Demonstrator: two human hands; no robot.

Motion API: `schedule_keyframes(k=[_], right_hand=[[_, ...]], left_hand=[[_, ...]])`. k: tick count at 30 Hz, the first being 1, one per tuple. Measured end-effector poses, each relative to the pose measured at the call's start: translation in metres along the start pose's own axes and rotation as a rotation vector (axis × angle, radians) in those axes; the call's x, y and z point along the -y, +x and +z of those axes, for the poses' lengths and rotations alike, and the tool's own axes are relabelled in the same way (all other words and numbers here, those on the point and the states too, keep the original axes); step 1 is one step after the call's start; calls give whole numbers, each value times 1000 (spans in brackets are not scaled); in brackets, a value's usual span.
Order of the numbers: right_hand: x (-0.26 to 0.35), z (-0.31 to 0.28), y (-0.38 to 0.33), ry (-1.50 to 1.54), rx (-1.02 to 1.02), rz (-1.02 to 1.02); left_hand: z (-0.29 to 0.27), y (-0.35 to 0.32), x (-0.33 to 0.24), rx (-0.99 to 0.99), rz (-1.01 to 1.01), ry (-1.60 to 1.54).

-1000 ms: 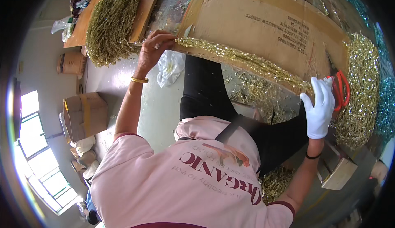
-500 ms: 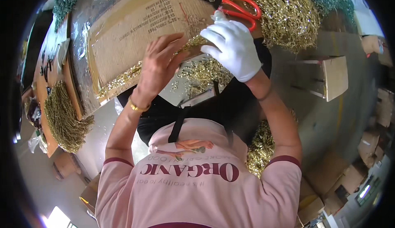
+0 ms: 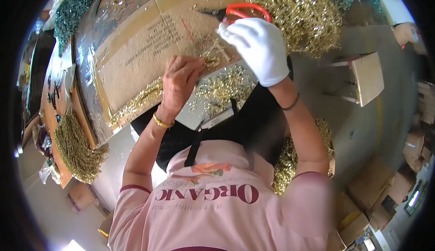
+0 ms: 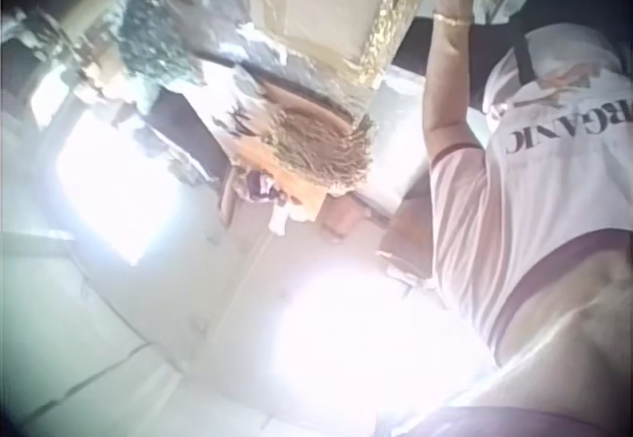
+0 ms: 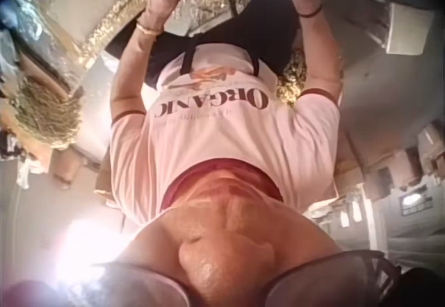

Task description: Cutting lengths of gold tinsel garland and arranging them on a cardboard template in a manufacturing setting.

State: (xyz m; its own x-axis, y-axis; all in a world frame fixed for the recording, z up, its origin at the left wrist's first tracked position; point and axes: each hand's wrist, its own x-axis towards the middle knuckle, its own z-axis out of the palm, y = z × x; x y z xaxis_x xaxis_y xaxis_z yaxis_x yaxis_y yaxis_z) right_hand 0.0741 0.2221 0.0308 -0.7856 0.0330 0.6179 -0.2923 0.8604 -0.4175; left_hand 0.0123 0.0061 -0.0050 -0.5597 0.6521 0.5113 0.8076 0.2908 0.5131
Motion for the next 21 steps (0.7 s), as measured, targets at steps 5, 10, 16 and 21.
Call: schedule_keyframes(k=[5,10,16,21], right_hand=[[-48,-2,8,-274,124,88],[-44,-3,44,-649,714,253],[-41,4,51,-551,693,371],[-44,-5,41,-158,350,528]], left_hand=[[3,-3,-1,12,-19,-21],[6,3,-1,-23,-46,-72],[3,3,-2,5,-141,-76],[3,1,0,-8,-91,-69]])
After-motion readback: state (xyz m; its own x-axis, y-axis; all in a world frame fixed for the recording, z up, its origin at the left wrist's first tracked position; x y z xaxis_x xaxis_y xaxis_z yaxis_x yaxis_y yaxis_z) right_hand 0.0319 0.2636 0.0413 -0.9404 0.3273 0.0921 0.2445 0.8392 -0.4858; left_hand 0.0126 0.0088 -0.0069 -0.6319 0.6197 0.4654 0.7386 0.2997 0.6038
